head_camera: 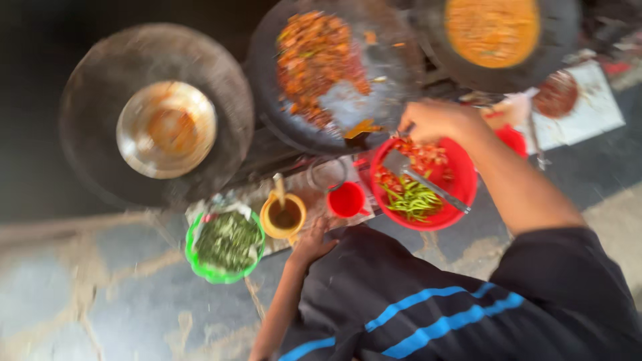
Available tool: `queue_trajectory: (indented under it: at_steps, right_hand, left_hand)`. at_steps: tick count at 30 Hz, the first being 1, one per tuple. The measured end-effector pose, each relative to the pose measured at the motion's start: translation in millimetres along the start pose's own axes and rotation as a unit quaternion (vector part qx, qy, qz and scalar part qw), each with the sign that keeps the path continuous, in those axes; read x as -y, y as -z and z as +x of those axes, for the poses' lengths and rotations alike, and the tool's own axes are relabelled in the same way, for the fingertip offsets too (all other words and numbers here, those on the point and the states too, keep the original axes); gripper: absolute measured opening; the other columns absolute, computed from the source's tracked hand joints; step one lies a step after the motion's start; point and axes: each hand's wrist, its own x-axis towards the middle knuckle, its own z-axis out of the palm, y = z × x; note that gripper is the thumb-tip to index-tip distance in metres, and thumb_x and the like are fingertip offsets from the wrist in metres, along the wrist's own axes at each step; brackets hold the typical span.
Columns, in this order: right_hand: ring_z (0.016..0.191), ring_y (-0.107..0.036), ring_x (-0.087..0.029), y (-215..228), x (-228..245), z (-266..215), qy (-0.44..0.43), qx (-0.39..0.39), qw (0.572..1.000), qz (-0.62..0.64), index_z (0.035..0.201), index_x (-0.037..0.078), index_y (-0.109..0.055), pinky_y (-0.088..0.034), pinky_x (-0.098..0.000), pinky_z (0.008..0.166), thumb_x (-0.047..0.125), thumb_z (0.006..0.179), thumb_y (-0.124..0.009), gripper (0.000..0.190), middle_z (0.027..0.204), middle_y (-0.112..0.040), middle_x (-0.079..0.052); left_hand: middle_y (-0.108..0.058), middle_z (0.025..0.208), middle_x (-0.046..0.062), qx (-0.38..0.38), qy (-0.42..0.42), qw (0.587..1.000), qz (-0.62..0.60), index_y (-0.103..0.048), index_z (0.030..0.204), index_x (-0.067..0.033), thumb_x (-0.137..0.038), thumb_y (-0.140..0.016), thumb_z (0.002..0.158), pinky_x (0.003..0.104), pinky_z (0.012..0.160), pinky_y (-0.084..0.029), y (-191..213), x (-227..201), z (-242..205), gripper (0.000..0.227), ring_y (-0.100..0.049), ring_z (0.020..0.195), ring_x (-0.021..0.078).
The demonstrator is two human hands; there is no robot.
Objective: The person stir-fries meat in a wok using a spatula, adds chopped green chilies and tomatoes, and continues to mix the ingredients. They also stir a second wok containing a simmering sauce.
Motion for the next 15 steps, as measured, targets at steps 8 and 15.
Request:
queue_trajectory:
  at_steps: [8, 15]
  right_hand:
    - [0.089, -0.071, -0.044, -112.1, 96.8, 131.2, 0.100, -0.236, 0.959, 0.119, 0.103, -0.002, -0.074, -0.057, -0.0478, 0.080, 0.012, 0.069, -0.073, 0.036, 0.090, -0.071, -0.031]
    - [0.072, -0.067, -0.034, -131.5, 69.6, 247.6, 0.151, -0.411, 0.834, 0.334, 0.118, 0.002, -0.074, -0.051, -0.0420, 0.064, 0.002, 0.069, -0.071, 0.050, 0.085, -0.071, -0.023]
  left_hand:
    - [-0.058, 0.125, 0.016, 0.041, 0.032, 0.998, 0.023, -0.051, 0.122, -0.0090, -0.036, -0.078, 0.082, 0.049, 0.096, -0.049, -8.2, -13.6, -0.1, 0.056, -0.059, 0.120, 0.0362]
    - [-0.058, 0.124, 0.013, 0.022, 0.048, 0.999, -0.008, -0.050, 0.124, -0.0096, -0.033, -0.077, 0.080, 0.046, 0.098, -0.049, -6.3, -17.0, -2.9, 0.057, -0.059, 0.122, 0.0337]
